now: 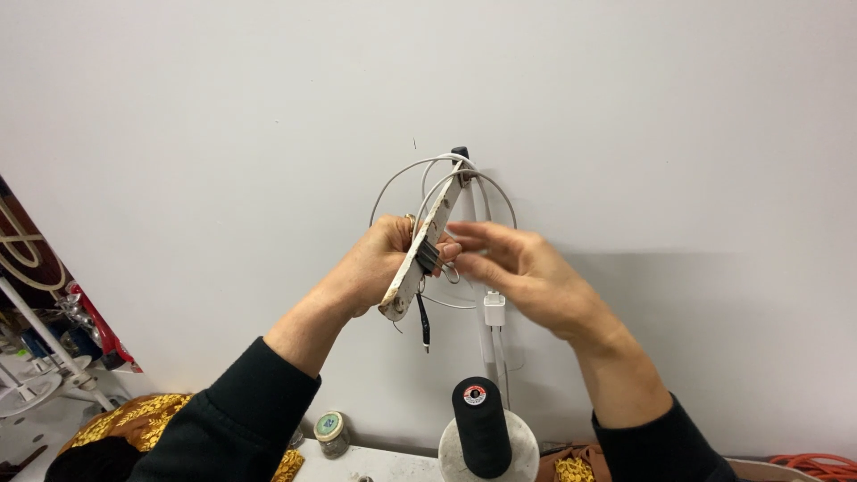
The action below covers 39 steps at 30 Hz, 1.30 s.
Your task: Threading an industrial sewing machine, including guiding the thread through tensioners and the needle eye.
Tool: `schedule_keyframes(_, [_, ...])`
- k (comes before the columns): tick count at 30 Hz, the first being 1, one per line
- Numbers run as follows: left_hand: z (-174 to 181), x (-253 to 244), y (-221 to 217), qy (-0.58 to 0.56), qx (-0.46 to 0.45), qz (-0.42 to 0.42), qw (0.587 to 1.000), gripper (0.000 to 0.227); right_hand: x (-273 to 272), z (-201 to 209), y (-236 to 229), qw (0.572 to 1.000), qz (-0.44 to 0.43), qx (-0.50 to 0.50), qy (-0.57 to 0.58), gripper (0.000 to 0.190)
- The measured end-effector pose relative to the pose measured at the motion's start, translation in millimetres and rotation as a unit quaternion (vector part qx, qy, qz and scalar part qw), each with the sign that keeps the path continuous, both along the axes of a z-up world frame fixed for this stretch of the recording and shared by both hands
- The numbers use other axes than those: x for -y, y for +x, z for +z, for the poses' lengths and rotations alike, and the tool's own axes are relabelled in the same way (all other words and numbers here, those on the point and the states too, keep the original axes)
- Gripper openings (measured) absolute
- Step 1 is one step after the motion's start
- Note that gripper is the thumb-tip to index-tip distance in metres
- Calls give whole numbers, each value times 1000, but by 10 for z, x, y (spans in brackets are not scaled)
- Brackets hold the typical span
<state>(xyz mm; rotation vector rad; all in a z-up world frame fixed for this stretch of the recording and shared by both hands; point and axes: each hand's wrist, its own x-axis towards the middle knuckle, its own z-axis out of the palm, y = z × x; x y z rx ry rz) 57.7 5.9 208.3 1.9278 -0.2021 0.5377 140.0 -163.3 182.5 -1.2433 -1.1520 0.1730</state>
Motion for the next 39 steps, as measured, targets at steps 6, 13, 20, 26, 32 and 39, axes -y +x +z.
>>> schedule_keyframes(6, [50, 19, -78, 20, -3, 18, 1000, 20, -14, 41, -113, 998, -17, -40, 52, 24])
schedule_keyframes(13, [33, 52, -202, -6, -16, 38, 999, 18, -72, 10, -15, 983, -120, 0, 141, 5])
schedule_keyframes(20, [68, -135, -148, -20, 113, 151, 982, 20, -136, 106, 72, 959, -151, -22, 241, 7])
schedule_keyframes(26, [127, 41, -342, 56, 259, 168, 949, 10, -223, 105, 118, 957, -124, -32, 261, 6])
schedule_keyframes(32, [112, 127, -344, 127, 243, 164, 948, 9, -202, 250, -107, 962, -99, -53, 251, 7])
schedule_keyframes(39, [170, 80, -322, 173, 219, 200, 939, 17, -177, 288, -166, 964, -90, -60, 241, 5])
